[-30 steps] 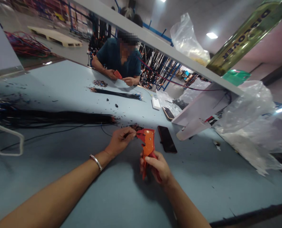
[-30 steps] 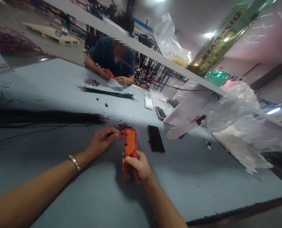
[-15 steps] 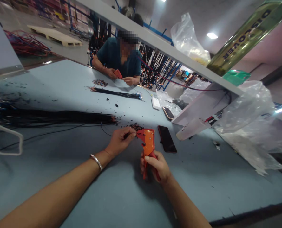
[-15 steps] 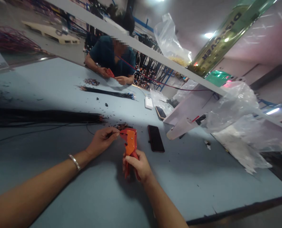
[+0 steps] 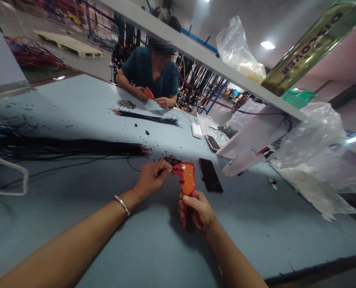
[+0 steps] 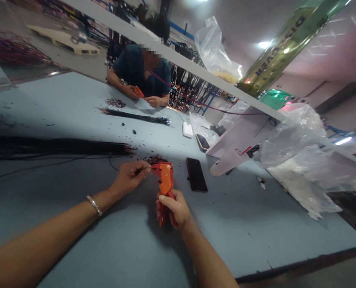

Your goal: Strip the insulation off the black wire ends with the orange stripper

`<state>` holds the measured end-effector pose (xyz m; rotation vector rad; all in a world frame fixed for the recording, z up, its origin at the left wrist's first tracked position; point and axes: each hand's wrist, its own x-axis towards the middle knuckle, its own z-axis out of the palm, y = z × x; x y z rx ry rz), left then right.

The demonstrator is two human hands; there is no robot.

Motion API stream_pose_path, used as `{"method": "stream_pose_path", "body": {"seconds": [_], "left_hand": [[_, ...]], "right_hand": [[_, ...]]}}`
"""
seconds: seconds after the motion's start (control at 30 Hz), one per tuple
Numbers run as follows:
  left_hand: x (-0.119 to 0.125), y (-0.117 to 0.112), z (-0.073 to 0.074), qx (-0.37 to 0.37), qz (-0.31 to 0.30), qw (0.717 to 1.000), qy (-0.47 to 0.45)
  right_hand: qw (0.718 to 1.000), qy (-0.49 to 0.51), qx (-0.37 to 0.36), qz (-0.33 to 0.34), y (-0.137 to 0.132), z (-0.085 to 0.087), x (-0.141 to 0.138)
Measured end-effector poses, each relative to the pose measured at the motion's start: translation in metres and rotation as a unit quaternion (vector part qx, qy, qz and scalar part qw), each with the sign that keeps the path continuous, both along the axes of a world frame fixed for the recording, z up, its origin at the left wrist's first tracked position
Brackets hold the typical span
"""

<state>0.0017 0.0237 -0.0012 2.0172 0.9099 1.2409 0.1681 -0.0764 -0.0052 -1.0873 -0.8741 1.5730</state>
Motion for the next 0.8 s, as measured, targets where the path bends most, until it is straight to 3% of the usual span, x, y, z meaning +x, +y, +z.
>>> {"method": "stream_pose_path", "body": {"seconds": [0.5,0.8], "left_hand": [[0.0009,0.0006,-0.0028,-0.001,0.009,1.0,0.006],[0.0022,0.0033,-0.0041,-0.017,0.026,0.999,0.044]], "right_hand": [[1.0,-0.016,-0.002,-0.008,0.0027,-0.0033,-0.0007],[0.999,-0.016,-0.019,-0.046,0.0045,-0.0025,-0.0055]]}}
